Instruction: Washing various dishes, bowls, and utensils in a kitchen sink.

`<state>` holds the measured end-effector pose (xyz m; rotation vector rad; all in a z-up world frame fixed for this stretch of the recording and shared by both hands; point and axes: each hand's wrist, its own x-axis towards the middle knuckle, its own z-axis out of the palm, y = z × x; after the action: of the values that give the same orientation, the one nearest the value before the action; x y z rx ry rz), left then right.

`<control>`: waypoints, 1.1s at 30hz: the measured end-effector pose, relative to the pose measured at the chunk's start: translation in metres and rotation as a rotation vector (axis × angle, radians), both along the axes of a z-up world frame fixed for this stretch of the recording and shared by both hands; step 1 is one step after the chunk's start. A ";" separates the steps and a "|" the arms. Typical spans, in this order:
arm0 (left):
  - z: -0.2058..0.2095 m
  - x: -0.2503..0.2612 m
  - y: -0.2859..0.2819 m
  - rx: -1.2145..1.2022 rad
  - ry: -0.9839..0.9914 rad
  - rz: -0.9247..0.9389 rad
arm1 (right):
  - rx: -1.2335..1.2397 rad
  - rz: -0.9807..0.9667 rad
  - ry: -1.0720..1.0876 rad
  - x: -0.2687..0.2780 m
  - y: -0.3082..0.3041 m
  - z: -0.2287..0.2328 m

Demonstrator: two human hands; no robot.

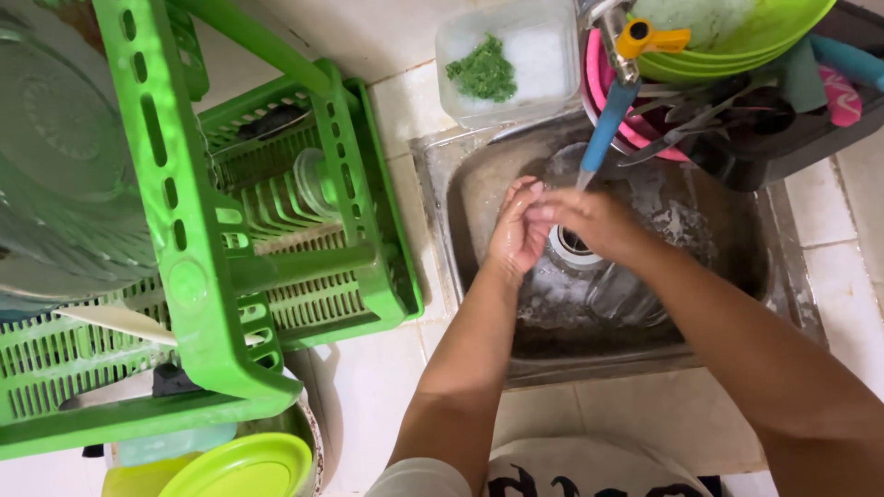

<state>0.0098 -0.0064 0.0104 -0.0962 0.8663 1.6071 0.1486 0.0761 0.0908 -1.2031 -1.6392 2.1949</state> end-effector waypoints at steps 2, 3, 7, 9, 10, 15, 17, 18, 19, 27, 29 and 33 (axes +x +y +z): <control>0.020 -0.001 0.001 -0.047 -0.072 -0.057 | 0.556 0.250 0.000 0.011 0.007 -0.008; 0.029 -0.001 0.000 -0.095 -0.144 -0.114 | 1.108 0.504 0.001 0.017 0.009 -0.012; -0.029 0.003 0.001 -0.114 -0.224 -0.232 | 1.420 0.520 0.001 0.017 0.016 -0.037; -0.021 0.014 0.002 -0.076 -0.089 -0.153 | 0.274 0.320 0.145 0.008 0.012 -0.024; -0.013 0.020 -0.001 -0.079 -0.092 -0.155 | 0.270 0.318 0.142 0.006 0.013 -0.020; 0.039 0.040 -0.008 0.113 0.081 0.078 | 0.020 -0.278 -0.006 -0.004 0.012 -0.008; 0.002 0.040 -0.009 0.160 -0.057 0.046 | 0.260 -0.177 -0.191 0.001 0.001 0.012; -0.017 0.040 -0.009 0.202 -0.195 0.016 | 0.494 -0.069 -0.379 0.002 -0.004 0.022; -0.019 0.040 -0.007 0.205 -0.197 0.016 | 0.497 -0.070 -0.381 0.013 -0.005 0.020; 0.039 0.027 -0.003 -0.219 0.084 -0.153 | 0.689 0.050 -0.490 0.119 -0.008 0.010; 0.042 0.026 -0.008 -0.243 0.237 -0.144 | 0.612 0.236 -0.562 0.134 -0.013 -0.013; 0.060 0.021 -0.024 -0.210 0.695 -0.083 | 0.181 0.212 -0.343 0.153 -0.017 -0.081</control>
<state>0.0307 -0.0300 0.0706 0.3692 1.5491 1.4757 0.3012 0.0594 0.0102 -1.4758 -2.1371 1.9762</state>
